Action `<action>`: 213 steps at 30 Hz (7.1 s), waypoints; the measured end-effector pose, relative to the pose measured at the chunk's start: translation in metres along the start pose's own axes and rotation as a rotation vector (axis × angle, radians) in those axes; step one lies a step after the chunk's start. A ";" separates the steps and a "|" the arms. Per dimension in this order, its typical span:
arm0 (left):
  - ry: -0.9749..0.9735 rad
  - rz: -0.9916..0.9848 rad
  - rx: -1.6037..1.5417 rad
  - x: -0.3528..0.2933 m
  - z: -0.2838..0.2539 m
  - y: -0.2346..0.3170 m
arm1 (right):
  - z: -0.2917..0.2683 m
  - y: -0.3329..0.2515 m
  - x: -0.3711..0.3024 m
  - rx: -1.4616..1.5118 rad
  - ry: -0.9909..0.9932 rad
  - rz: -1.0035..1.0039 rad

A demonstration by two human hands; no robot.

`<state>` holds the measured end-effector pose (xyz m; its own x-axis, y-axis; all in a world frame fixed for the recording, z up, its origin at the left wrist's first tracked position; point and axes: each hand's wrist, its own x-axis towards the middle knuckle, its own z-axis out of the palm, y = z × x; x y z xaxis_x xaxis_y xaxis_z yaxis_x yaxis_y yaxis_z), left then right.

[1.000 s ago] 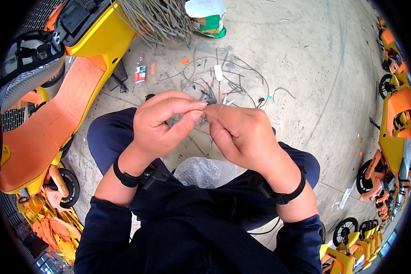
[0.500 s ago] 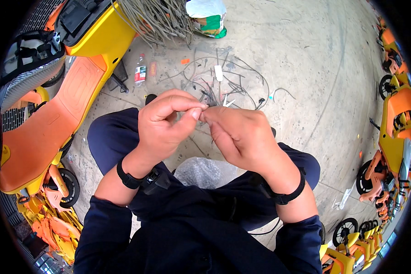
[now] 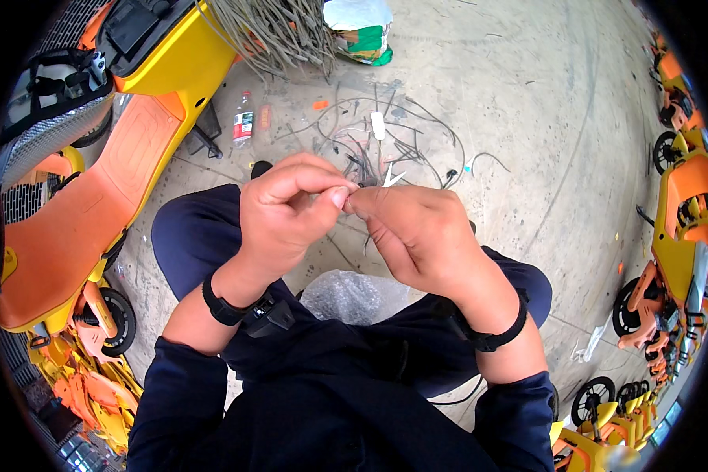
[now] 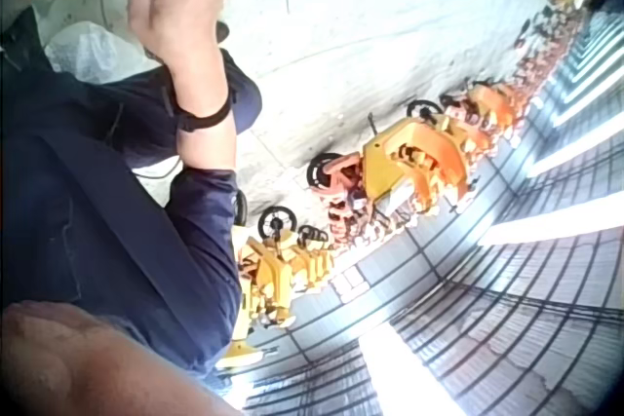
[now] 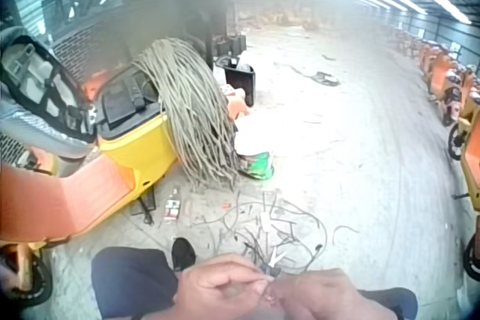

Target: The person joins wires together by hand and uses shears to cut a small piece of tape.

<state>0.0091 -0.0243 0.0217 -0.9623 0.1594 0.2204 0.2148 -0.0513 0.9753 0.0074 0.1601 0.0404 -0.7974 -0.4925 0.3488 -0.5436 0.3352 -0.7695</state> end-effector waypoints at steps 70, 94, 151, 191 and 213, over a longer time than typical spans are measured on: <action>-0.208 0.344 0.353 0.012 -0.017 0.010 | -0.008 -0.014 0.002 0.318 -0.076 0.261; 0.108 0.597 0.752 0.004 0.002 0.006 | 0.016 0.001 0.005 -0.187 0.199 -0.101; 0.066 0.372 0.490 0.006 0.000 0.007 | 0.007 -0.011 0.004 0.271 0.045 0.276; -0.231 0.377 0.751 0.005 -0.011 0.010 | 0.002 -0.004 0.006 0.087 -0.046 0.163; -0.116 0.174 0.416 0.010 -0.018 0.019 | -0.004 -0.007 -0.002 0.429 -0.064 0.334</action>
<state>0.0001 -0.0410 0.0419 -0.8861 0.2935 0.3587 0.4430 0.3093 0.8415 0.0117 0.1623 0.0475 -0.8834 -0.4680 0.0245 -0.0968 0.1310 -0.9866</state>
